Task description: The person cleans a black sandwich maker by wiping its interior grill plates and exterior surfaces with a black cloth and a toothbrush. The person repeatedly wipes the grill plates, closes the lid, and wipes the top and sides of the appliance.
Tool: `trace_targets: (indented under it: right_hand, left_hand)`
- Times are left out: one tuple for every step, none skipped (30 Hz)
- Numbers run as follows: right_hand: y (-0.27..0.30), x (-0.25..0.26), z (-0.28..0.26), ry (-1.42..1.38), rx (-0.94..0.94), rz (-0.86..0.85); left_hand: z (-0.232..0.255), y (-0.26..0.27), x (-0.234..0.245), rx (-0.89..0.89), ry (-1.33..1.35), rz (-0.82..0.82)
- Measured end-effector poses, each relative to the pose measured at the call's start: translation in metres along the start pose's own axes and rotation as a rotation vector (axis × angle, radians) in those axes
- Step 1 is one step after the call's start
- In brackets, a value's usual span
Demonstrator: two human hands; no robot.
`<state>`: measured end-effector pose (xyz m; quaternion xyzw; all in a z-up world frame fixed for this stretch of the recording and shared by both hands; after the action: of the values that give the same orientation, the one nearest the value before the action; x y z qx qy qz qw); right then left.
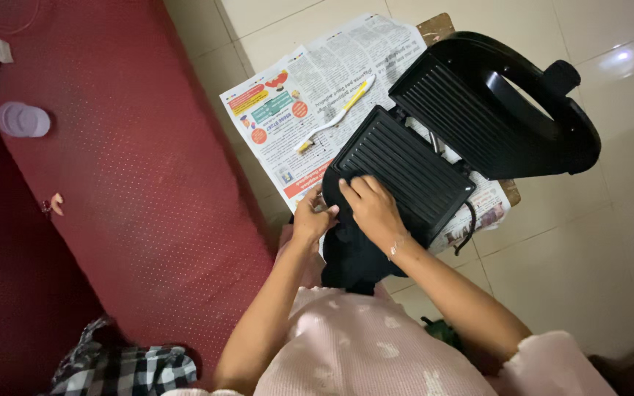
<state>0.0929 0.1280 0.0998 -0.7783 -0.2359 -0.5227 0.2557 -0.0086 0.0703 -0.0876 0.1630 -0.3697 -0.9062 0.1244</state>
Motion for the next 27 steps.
trace_targets:
  right_hand:
    - [-0.004, -0.002, 0.001, -0.002, 0.012, -0.006]
    - [-0.004, -0.003, 0.002, -0.002, 0.022, -0.013]
    - [-0.003, -0.003, 0.004, -0.002, 0.032, -0.02]
    - [0.001, -0.001, 0.007, 0.006, 0.023, -0.02]
    - [0.011, 0.003, 0.01, 0.015, 0.014, -0.02]
    - [0.024, 0.009, 0.01, 0.023, 0.006, -0.018]
    - [0.036, 0.012, 0.012, 0.035, -0.013, -0.039]
    - [0.045, 0.015, 0.016, 0.05, -0.032, -0.056]
    - [0.051, 0.017, 0.018, 0.064, -0.051, -0.074]
    - [0.054, 0.017, 0.018, 0.056, -0.048, -0.084]
    - [0.053, 0.017, 0.018, 0.049, -0.045, -0.094]
    - [0.047, 0.015, 0.018, 0.041, -0.039, -0.106]
    - [0.038, 0.014, 0.015, 0.042, 0.001, -0.093]
    - [0.027, 0.013, 0.011, 0.041, 0.041, -0.084]
    - [0.017, 0.012, 0.006, 0.04, 0.082, -0.075]
    - [0.009, 0.009, 0.004, 0.051, 0.092, -0.096]
    - [0.004, 0.009, 0.004, 0.062, 0.102, -0.117]
    - [0.003, 0.009, 0.004, 0.072, 0.111, -0.137]
    - [0.002, 0.011, 0.005, 0.068, 0.115, -0.143]
    - [0.004, 0.012, 0.004, 0.062, 0.118, -0.151]
    - [0.006, 0.014, 0.004, 0.055, 0.121, -0.158]
    - [0.006, 0.017, 0.004, 0.048, 0.137, -0.131]
    - [0.004, 0.02, 0.004, 0.041, 0.153, -0.105]
    - [0.005, 0.02, 0.003, 0.031, 0.166, -0.079]
    - [0.005, 0.017, 0.005, 0.008, 0.146, -0.094]
    - [0.003, 0.013, 0.007, -0.012, 0.124, -0.109]
    - [0.002, 0.01, 0.009, -0.032, 0.102, -0.123]
  left_hand:
    - [-0.001, 0.0, 0.0, 0.007, -0.009, 0.006]
    - [-0.001, 0.0, 0.0, 0.002, 0.0, 0.013]
    - [-0.001, 0.0, 0.0, -0.004, 0.009, 0.019]
    - [-0.001, -0.001, 0.0, -0.01, 0.018, 0.026]
    - [-0.002, -0.002, 0.0, 0.003, 0.019, 0.039]
    - [-0.003, -0.001, 0.0, 0.014, 0.021, 0.053]
    - [-0.004, 0.001, 0.001, 0.025, 0.022, 0.066]
    - [-0.002, 0.002, 0.0, 0.019, 0.004, 0.075]
    - [0.0, 0.003, 0.0, 0.013, -0.014, 0.084]
    - [0.002, 0.005, -0.001, 0.006, -0.032, 0.093]
    - [0.004, 0.007, -0.001, 0.0, -0.043, 0.094]
    - [0.005, 0.009, -0.002, -0.007, -0.051, 0.097]
    - [0.006, 0.01, -0.002, -0.013, -0.058, 0.101]
    - [0.009, 0.012, -0.001, -0.057, -0.087, 0.1]
    - [0.012, 0.013, -0.001, -0.1, -0.115, 0.099]
    - [0.013, 0.014, 0.0, -0.141, -0.144, 0.097]
    - [0.015, 0.015, 0.0, -0.191, -0.198, 0.105]
    - [0.018, 0.014, 0.001, -0.242, -0.255, 0.114]
    - [0.021, 0.013, 0.001, -0.293, -0.312, 0.123]
    - [0.014, 0.01, 0.003, -0.239, -0.244, 0.118]
    - [0.008, 0.007, 0.003, -0.186, -0.177, 0.113]
    - [0.004, 0.003, 0.003, -0.136, -0.11, 0.108]
    - [0.004, 0.0, 0.002, -0.136, -0.134, 0.106]
    - [0.003, -0.001, 0.002, -0.133, -0.161, 0.105]
    - [0.002, -0.001, 0.003, -0.129, -0.187, 0.104]
    - [0.0, -0.001, 0.003, -0.125, -0.171, 0.101]
    - [0.0, -0.001, 0.004, -0.12, -0.154, 0.099]
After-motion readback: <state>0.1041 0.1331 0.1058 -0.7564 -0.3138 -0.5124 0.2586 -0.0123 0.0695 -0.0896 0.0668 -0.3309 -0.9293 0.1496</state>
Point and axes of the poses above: each hand's wrist, its own y-axis away from the middle knuckle, its own x-axis out of the back of the hand, z = x × y, the point moved 9 cm from there along -y, towards the middle knuckle, and after that the axes turned 1 degree about -z, right-handed, at the moved point
